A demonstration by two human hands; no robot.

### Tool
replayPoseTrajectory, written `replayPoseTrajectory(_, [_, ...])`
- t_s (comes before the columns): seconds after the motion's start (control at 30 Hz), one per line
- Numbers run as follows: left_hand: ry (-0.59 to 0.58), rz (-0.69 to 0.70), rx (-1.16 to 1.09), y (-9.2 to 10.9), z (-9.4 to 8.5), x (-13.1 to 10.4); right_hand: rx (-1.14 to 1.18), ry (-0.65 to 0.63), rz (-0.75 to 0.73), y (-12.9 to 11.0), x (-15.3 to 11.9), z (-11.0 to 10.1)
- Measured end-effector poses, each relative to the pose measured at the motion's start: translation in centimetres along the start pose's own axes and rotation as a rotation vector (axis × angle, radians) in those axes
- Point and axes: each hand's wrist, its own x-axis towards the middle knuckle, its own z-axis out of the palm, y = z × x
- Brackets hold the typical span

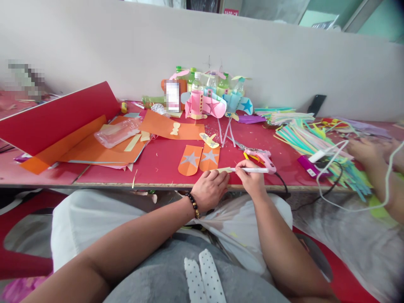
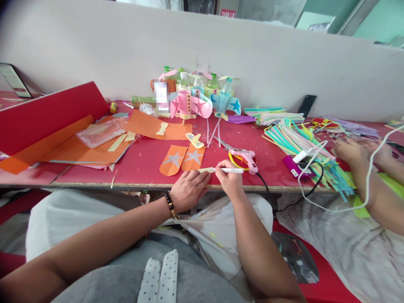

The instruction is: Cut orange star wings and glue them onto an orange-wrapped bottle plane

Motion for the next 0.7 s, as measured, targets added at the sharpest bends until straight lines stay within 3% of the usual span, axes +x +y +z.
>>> replayPoseTrajectory(0.27, [0.010,0.007,0.013,-0.02,0.14,-0.07,-0.007,-0.019,-0.027,0.05,0.07,-0.04])
replayPoseTrajectory(0.7, [0.013,0.005,0.019,0.04,0.09,-0.02,0.000,0.089,0.002,0.31,0.07,0.17])
